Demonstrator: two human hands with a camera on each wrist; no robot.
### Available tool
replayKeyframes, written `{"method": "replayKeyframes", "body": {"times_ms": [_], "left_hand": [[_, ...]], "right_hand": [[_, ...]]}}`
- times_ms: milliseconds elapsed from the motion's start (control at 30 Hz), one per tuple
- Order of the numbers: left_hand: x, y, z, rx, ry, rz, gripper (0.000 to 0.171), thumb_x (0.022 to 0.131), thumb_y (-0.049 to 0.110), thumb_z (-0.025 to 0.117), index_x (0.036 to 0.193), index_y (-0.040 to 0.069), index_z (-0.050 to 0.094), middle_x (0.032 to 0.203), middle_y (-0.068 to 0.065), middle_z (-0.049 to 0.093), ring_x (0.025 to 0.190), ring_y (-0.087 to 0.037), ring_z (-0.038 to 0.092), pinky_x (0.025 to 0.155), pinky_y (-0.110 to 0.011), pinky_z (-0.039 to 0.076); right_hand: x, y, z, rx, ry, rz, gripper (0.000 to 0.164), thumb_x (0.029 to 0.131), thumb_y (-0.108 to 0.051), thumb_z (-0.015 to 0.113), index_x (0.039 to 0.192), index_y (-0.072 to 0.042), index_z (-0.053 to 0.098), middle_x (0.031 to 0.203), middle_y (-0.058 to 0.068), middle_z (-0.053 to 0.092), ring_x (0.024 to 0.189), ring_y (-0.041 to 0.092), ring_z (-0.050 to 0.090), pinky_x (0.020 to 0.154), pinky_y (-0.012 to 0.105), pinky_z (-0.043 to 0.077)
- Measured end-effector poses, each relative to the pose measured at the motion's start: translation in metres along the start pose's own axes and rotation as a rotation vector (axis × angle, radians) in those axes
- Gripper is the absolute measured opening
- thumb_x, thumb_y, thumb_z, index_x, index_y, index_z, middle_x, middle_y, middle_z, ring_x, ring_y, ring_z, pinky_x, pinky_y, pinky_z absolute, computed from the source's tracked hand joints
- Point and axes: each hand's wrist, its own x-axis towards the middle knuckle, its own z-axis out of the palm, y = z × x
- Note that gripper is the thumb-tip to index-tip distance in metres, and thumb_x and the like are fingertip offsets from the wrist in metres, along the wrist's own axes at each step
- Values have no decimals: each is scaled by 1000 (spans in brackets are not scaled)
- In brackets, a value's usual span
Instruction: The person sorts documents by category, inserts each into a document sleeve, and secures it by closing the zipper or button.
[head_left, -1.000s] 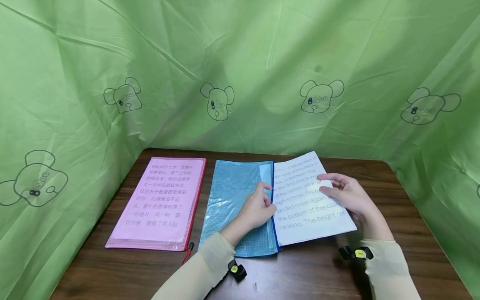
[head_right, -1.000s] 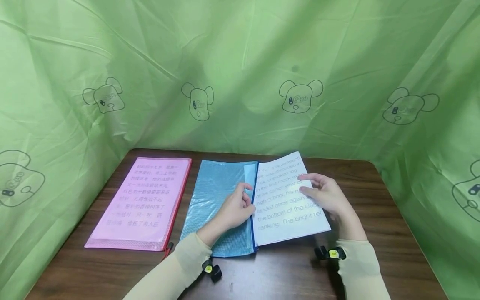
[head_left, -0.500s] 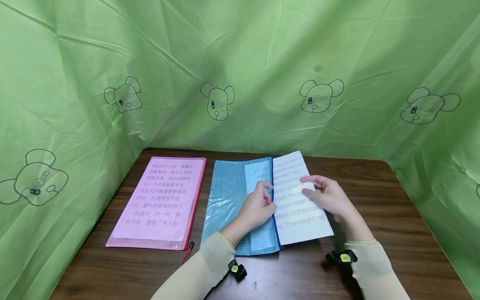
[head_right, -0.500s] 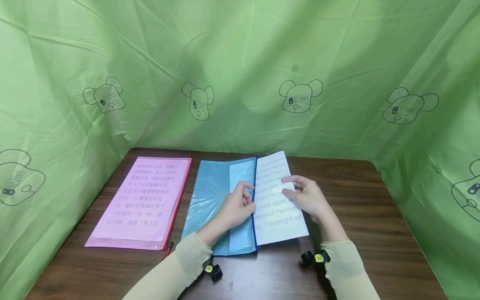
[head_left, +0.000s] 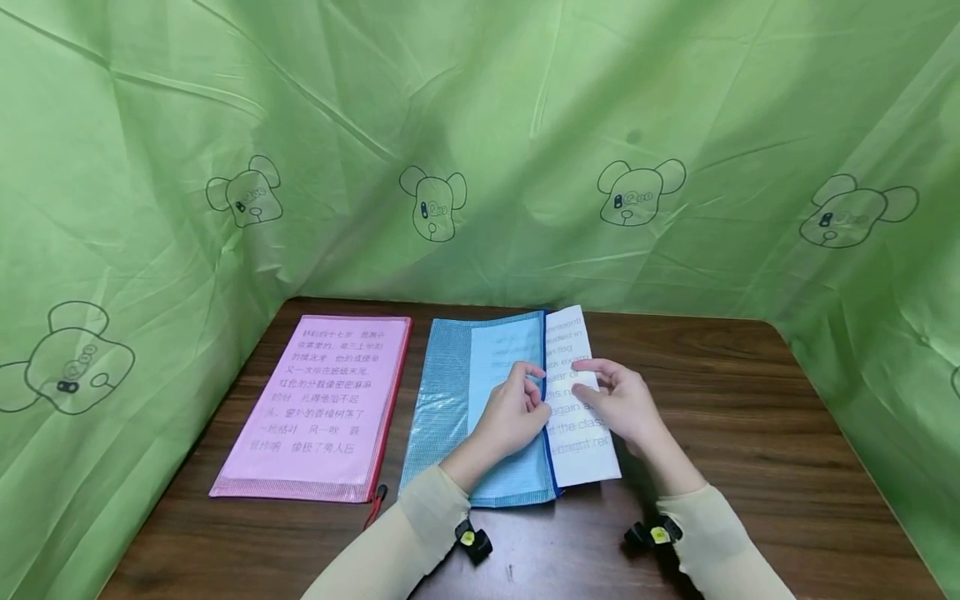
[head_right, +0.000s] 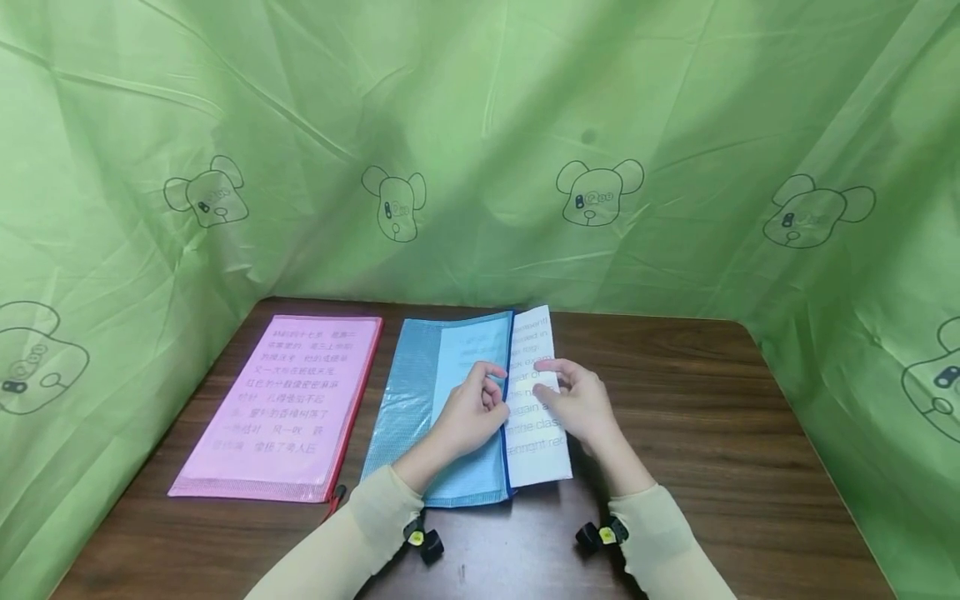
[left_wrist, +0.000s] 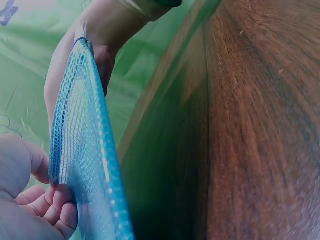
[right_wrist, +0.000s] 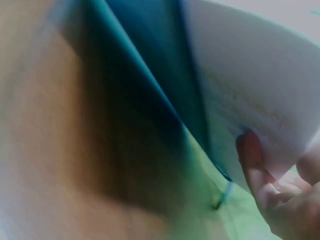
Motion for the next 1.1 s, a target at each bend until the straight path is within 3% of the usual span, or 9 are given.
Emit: {"method": "replayKeyframes", "body": {"times_ms": [133,267,400,533,600,733,1100], "left_hand": [[0,-1,1,10,10,14,47,90,0,71,133,10,57,89,4,60,68,-5,55,63,-23,46],[0,-1,1,11,12,21,47,90,0,71,134,9,57,89,1,62,68,-5,55,62,-22,45],[0,1,1,-4,4,19,48,89,-1,72,134,9,57,89,1,63,68,-5,56,62,-22,46],[0,3,1,-4,-4,9,49,89,-1,71,134,10,57,90,2,63,67,-4,56,62,-22,46],[0,4,2,-2,-11,6,49,89,0,71,134,10,57,90,2,62,67,-4,56,62,-22,46],[0,3,2,2,-26,2,49,90,1,71,135,11,55,90,3,62,66,-5,56,62,-23,46],[-1,4,1,10,-112,60,54,90,-1,72,138,12,51,92,3,62,68,-3,56,63,-21,47]], "right_hand": [[-3,4,21,-12,39,-33,34,99,-5,77,133,-4,74,79,8,65,56,9,49,50,23,43],[-5,6,32,-9,18,-35,34,99,-5,78,133,-4,74,79,4,66,57,8,52,52,22,44],[-4,6,28,-27,-9,-31,37,99,-9,79,135,-4,73,89,8,71,64,10,59,57,23,49],[-1,4,16,15,6,-32,37,100,-7,77,136,1,70,117,21,76,82,18,75,71,29,63],[1,5,11,50,22,-30,36,101,-5,75,136,3,69,123,25,75,87,20,77,75,32,65],[3,6,10,70,49,-46,34,101,-3,75,134,6,69,121,26,75,88,20,79,75,35,66],[4,12,27,-48,92,-146,30,99,-4,79,128,2,77,110,18,81,81,16,78,62,23,58]]}}
